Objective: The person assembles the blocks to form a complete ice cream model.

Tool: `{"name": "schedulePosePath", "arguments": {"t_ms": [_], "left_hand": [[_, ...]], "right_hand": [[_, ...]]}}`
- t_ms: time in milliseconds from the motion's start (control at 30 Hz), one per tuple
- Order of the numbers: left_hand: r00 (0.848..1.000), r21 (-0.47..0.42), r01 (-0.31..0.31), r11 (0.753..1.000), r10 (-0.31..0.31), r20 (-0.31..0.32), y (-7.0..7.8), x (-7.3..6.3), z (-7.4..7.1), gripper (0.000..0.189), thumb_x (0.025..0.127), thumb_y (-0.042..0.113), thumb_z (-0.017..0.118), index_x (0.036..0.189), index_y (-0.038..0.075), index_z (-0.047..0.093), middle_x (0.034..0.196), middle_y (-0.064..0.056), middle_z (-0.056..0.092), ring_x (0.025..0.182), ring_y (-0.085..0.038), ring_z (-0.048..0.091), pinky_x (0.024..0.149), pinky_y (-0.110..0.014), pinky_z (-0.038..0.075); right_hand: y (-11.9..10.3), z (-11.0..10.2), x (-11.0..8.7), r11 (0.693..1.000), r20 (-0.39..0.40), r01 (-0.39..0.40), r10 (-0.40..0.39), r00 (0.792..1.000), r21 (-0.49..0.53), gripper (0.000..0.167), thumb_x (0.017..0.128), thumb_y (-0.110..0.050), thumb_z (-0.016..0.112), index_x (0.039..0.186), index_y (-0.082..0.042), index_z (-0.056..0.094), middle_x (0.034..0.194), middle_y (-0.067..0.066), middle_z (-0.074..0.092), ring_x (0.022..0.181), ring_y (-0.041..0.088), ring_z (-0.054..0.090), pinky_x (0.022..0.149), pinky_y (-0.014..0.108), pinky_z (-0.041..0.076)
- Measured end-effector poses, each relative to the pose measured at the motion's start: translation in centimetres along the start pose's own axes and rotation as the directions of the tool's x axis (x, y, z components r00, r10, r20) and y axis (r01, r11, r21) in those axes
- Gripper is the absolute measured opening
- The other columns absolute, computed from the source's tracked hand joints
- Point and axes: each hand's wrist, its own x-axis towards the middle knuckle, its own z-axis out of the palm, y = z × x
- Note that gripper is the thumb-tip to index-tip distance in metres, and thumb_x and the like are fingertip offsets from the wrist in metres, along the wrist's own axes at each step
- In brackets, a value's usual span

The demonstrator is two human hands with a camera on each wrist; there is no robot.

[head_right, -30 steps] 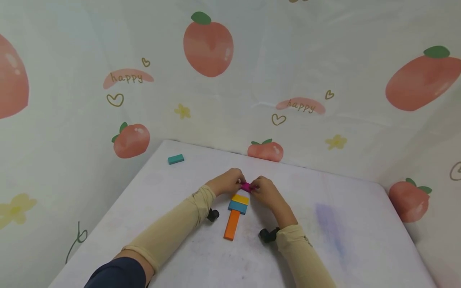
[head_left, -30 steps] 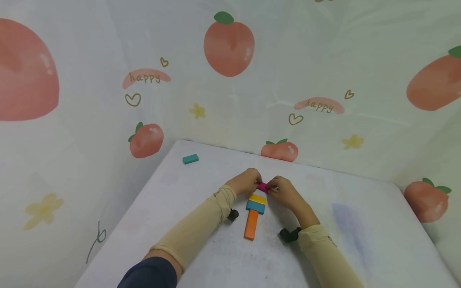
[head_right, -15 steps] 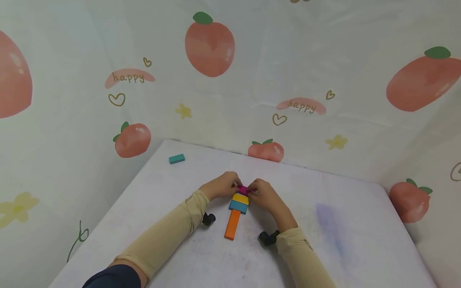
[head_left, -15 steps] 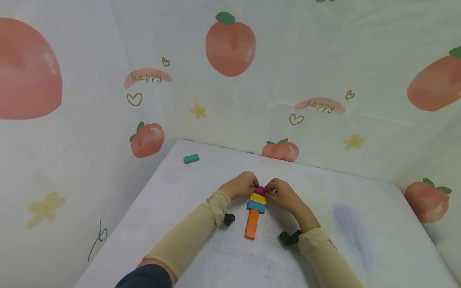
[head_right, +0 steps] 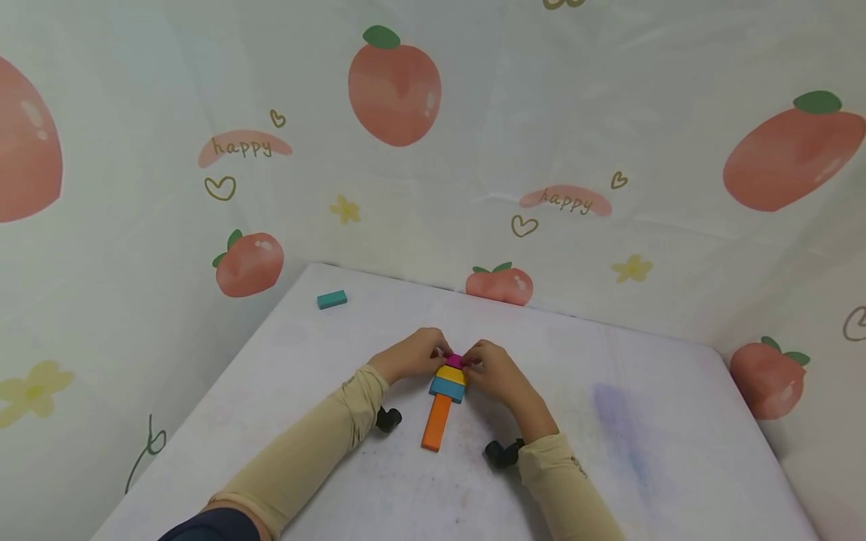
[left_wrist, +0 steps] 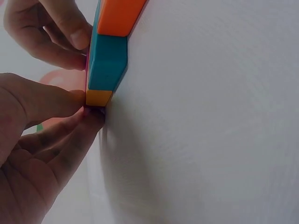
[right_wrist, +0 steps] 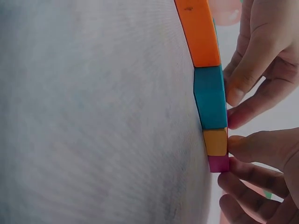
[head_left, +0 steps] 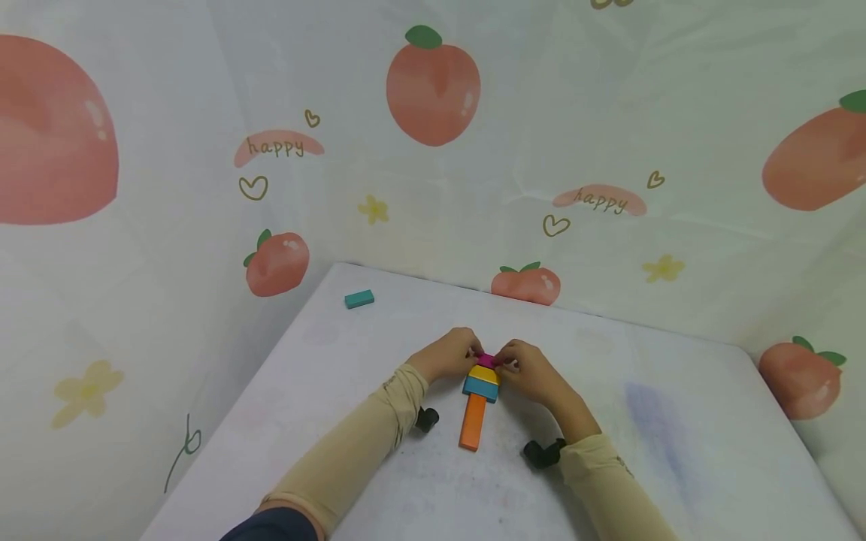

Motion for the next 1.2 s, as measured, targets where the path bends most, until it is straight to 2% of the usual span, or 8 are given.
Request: {"name": "schedulePosePath", "arguments": {"t_ms": [367,533,633,800,900,1033,1200], "left_hand": [[1.0,0.003,-0.017,1.0,0.017,-0.013,-0.2,-0.2,0.3,0.023,0.103,0.009,0.066,0.122,0.0,0.076,0.117,-0.011,0.071,0.105,-0.019,0.061,0.101,-0.034,0.056],[0.999,0.005,-0.028,1.0,0.028,-0.021,-0.2,-0.2,0.4,0.023,0.103,0.008,0.066,0.122,-0.001,0.076,0.117,-0.011,0.072,0.104,-0.019,0.061,0.099,-0.033,0.057],[0.999,0.005,-0.035,0.999,0.035,-0.021,-0.1,-0.3,0.3,0.023,0.102,0.008,0.067,0.121,-0.001,0.076,0.116,-0.011,0.072,0.104,-0.019,0.062,0.098,-0.033,0.057],[0.999,0.006,-0.039,0.999,0.039,-0.028,-0.2,-0.4,0.3,0.023,0.102,0.008,0.067,0.121,0.0,0.077,0.116,-0.011,0.072,0.104,-0.019,0.062,0.099,-0.033,0.057],[0.999,0.006,-0.025,1.0,0.025,-0.023,-0.3,-0.3,0.3,0.023,0.103,0.009,0.067,0.122,0.001,0.076,0.116,-0.01,0.071,0.104,-0.018,0.061,0.099,-0.032,0.056],[1.0,0.001,0.0,1.0,0.0,-0.012,-0.2,-0.3,0.3,0.023,0.103,0.011,0.067,0.123,0.003,0.076,0.117,-0.009,0.07,0.103,-0.017,0.059,0.099,-0.03,0.056],[1.0,-0.006,-0.001,1.0,0.001,-0.001,-0.1,-0.7,-0.1,0.023,0.104,0.011,0.066,0.123,0.003,0.075,0.12,-0.009,0.069,0.108,-0.019,0.06,0.103,-0.034,0.056]], "right_hand": [[-0.3,0.0,-0.2,1.0,-0.01,-0.013,0.013,1.0,-0.003,0.012,0.096,-0.003,0.075,0.107,-0.006,0.081,0.107,0.007,0.072,0.106,0.026,0.068,0.102,0.051,0.06],[-0.6,0.1,-0.4,1.0,-0.004,-0.022,0.022,1.0,-0.012,0.013,0.095,-0.009,0.078,0.108,-0.007,0.08,0.109,0.006,0.071,0.109,0.026,0.067,0.102,0.051,0.059],[-0.6,0.1,-0.7,0.999,0.019,-0.031,0.031,0.999,-0.016,0.02,0.093,-0.017,0.082,0.111,-0.009,0.08,0.113,0.006,0.07,0.111,0.025,0.065,0.103,0.051,0.058],[-0.8,-0.2,-1.5,0.999,0.069,-0.019,0.021,0.997,-0.034,0.042,0.086,-0.033,0.089,0.119,-0.009,0.077,0.126,0.007,0.067,0.12,0.027,0.061,0.108,0.053,0.055],[-0.8,-0.5,-1.8,0.999,0.091,-0.021,0.024,0.996,-0.036,0.052,0.081,-0.035,0.092,0.123,-0.01,0.076,0.134,0.008,0.065,0.127,0.029,0.059,0.111,0.054,0.053],[-0.7,-0.5,-1.9,0.999,0.106,-0.018,0.021,0.994,-0.027,0.057,0.079,-0.033,0.094,0.128,-0.01,0.075,0.139,0.009,0.063,0.131,0.03,0.057,0.112,0.055,0.052],[-0.6,-0.5,-1.9,0.999,0.109,-0.003,0.007,0.994,-0.034,0.056,0.08,-0.033,0.094,0.128,-0.01,0.075,0.137,0.008,0.064,0.129,0.029,0.058,0.112,0.054,0.053]]}}
